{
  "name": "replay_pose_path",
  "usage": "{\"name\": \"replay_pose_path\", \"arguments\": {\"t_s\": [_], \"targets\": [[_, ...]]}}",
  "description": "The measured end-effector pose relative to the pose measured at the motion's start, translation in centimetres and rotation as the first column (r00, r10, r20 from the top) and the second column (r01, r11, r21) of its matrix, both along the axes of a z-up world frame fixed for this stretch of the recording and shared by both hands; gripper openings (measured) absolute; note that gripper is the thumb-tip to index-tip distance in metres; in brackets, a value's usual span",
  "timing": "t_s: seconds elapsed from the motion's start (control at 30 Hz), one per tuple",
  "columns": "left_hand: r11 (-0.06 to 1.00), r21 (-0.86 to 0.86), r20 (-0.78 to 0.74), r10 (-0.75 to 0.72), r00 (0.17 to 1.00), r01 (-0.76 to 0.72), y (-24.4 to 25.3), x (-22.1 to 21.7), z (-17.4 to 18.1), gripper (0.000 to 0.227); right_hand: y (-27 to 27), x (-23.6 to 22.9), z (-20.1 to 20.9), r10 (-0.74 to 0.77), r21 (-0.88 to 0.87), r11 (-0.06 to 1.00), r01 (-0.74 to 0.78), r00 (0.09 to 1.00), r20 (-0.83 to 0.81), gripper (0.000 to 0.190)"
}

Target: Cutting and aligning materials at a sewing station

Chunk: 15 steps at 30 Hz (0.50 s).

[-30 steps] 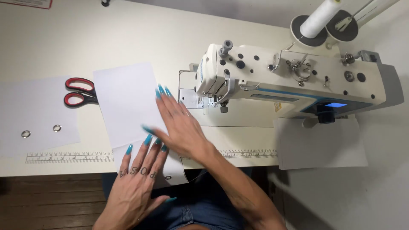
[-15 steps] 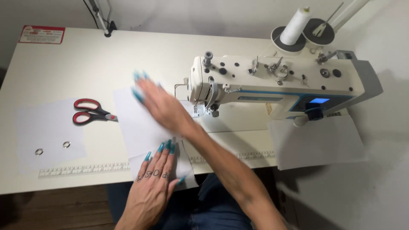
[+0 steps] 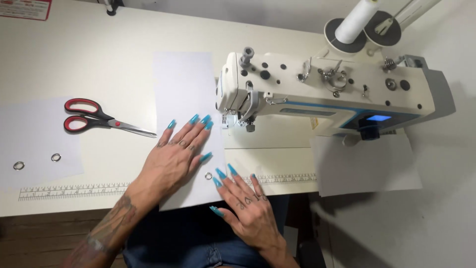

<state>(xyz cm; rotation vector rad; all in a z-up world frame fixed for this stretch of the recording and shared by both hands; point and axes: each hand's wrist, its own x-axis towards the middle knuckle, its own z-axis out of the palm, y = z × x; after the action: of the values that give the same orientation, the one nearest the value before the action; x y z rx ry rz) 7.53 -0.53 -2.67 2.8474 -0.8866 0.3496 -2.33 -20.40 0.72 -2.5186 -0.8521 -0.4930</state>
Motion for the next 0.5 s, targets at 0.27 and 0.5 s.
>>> {"name": "replay_pose_path", "arguments": {"t_s": [0.27,0.5], "targets": [[0.999,-0.041,-0.068,0.001,0.998,-0.004,-1.3,1.9,-0.1,0.051,0.0,1.6,-1.2,-0.087,-0.240,0.967,0.083,0.996,-0.005,0.051],[0.989,-0.145,0.058,0.033,0.998,-0.024,-1.7,2.1,-0.4,0.044,-0.2,2.1,-1.6,-0.086,-0.211,0.975,0.077,0.996,-0.037,0.049]]}}
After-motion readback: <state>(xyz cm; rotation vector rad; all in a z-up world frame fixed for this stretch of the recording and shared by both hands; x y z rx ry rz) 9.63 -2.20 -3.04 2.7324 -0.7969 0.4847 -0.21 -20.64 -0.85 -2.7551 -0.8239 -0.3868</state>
